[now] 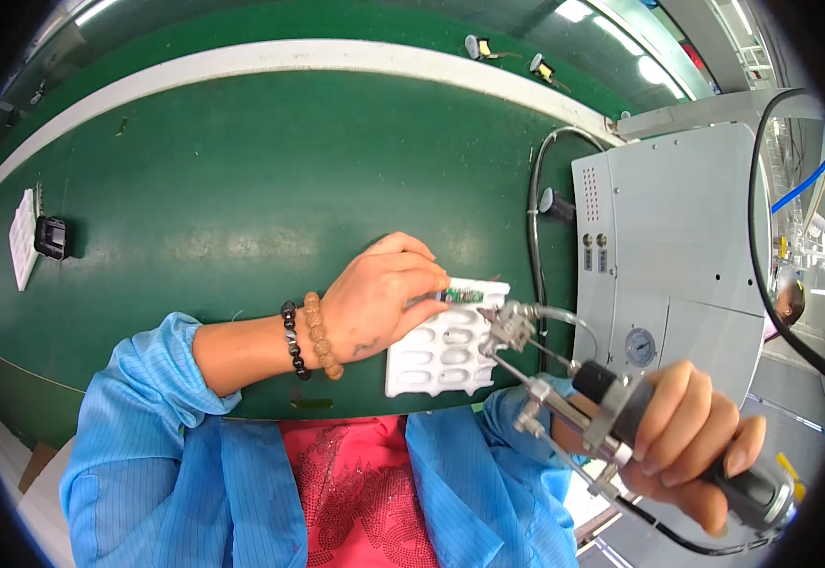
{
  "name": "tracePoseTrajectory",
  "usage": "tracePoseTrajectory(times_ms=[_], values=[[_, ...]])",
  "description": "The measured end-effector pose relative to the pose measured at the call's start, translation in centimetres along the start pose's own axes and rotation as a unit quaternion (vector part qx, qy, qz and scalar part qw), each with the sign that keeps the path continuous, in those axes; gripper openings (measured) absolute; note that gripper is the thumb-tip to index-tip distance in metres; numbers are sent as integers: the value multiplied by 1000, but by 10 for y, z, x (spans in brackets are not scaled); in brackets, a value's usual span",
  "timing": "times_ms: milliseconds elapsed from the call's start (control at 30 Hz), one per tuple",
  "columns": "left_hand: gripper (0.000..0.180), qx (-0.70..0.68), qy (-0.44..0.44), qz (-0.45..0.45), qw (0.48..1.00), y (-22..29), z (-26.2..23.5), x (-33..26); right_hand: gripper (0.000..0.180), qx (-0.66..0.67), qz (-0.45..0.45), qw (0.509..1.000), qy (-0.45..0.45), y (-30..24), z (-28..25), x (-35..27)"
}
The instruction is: The person uses a soldering iron to apply heat to small electronic components held in a white foam tray. They repeatedly pick up components, solder them, and place them onto the green workbench surface. The process is repetitive, focusing on individual units.
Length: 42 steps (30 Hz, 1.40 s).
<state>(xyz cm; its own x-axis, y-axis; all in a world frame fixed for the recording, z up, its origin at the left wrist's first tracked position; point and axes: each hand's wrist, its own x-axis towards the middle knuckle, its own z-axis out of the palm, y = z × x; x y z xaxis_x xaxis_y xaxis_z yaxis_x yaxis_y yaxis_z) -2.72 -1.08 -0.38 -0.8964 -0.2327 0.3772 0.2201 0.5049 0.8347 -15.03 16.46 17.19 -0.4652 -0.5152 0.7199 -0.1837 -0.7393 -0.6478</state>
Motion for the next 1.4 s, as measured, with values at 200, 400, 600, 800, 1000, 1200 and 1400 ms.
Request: tracePoseTrajectory(times_ms=[200,400,600,800,1000,1200,1400], values=[[19,-9,-30,-79,996,16,-43,35,40,-11,-44,999,10,-14,-11,-10],[29,233,164,-117,951,-77,-127,139,42,-20,-6,1000,-22,-7,-16,-9],[31,328,39,51,943,-113,-75,212,44,-42,48,996,-68,-7,-15,2],[29,403,-89,-21,911,-139,-50,253,45,-41,19,997,-65,-3,-21,3],[22,329,10,-52,943,-132,-49,252,47,-43,32,996,-77,-3,-23,4],[23,88,-61,27,994,-32,-36,121,25,-12,26,999,23,-2,-17,-8],[23,55,-69,14,996,19,-17,26,47,-17,46,995,-88,-12,-19,-1]])
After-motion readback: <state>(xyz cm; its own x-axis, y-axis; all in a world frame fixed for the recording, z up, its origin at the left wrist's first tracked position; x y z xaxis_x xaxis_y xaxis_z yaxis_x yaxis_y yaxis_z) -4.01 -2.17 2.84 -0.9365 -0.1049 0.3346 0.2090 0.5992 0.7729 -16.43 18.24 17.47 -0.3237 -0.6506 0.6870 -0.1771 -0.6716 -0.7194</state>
